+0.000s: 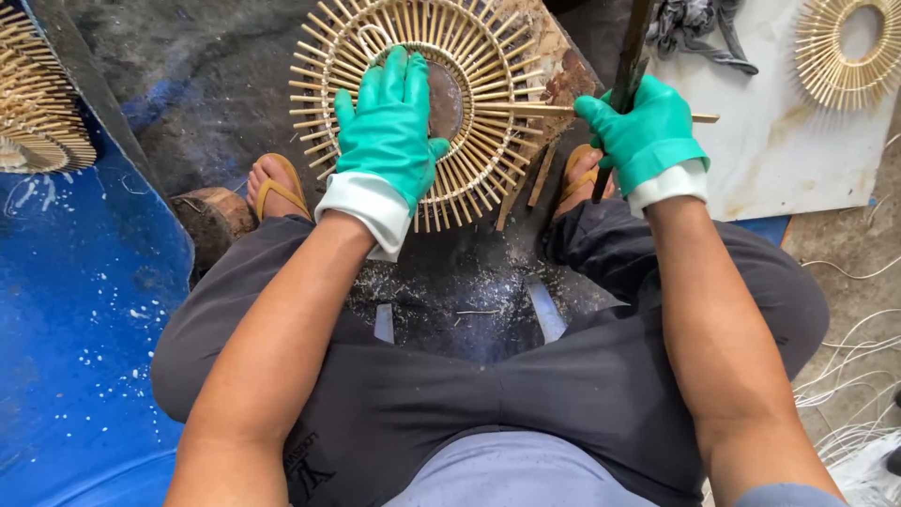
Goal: Assembling and smoothing circular wooden furniture components using a file and metal rod.
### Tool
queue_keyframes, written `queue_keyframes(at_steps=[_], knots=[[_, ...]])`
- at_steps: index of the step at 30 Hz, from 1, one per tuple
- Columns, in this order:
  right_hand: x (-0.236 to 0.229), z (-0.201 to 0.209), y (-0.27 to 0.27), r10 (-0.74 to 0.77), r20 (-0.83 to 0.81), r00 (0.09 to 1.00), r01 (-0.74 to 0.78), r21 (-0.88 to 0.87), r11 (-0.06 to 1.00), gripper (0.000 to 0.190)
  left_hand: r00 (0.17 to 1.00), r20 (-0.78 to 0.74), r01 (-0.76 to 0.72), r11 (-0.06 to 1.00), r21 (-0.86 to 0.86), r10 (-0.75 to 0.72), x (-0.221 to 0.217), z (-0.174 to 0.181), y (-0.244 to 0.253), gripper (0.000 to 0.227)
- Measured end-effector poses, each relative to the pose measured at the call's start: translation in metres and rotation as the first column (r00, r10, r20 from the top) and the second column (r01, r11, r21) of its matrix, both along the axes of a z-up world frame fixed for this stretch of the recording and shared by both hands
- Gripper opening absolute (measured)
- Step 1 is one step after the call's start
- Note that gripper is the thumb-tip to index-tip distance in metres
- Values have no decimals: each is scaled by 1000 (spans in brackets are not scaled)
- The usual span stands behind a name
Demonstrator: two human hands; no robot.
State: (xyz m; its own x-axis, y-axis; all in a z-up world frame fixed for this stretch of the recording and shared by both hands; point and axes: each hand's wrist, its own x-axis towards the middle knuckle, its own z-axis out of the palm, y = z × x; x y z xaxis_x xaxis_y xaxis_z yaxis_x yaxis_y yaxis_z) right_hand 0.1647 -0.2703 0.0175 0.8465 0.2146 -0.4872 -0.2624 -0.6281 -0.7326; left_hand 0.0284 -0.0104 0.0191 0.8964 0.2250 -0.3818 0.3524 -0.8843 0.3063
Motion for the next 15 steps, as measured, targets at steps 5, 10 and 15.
queue_keyframes(at_steps=[5,10,15], knots=[[-3,6,-3,122,84,989,-117,-66,991,27,999,35,-4,1000,-18,4,-2,-4,1,99],[-1,14,-2,77,5,997,-76,-79,994,25,996,70,48,998,-27,-46,-3,-2,5,97],[4,19,-1,63,55,996,-58,-92,994,27,999,-43,-32,999,-33,31,0,14,-1,91]])
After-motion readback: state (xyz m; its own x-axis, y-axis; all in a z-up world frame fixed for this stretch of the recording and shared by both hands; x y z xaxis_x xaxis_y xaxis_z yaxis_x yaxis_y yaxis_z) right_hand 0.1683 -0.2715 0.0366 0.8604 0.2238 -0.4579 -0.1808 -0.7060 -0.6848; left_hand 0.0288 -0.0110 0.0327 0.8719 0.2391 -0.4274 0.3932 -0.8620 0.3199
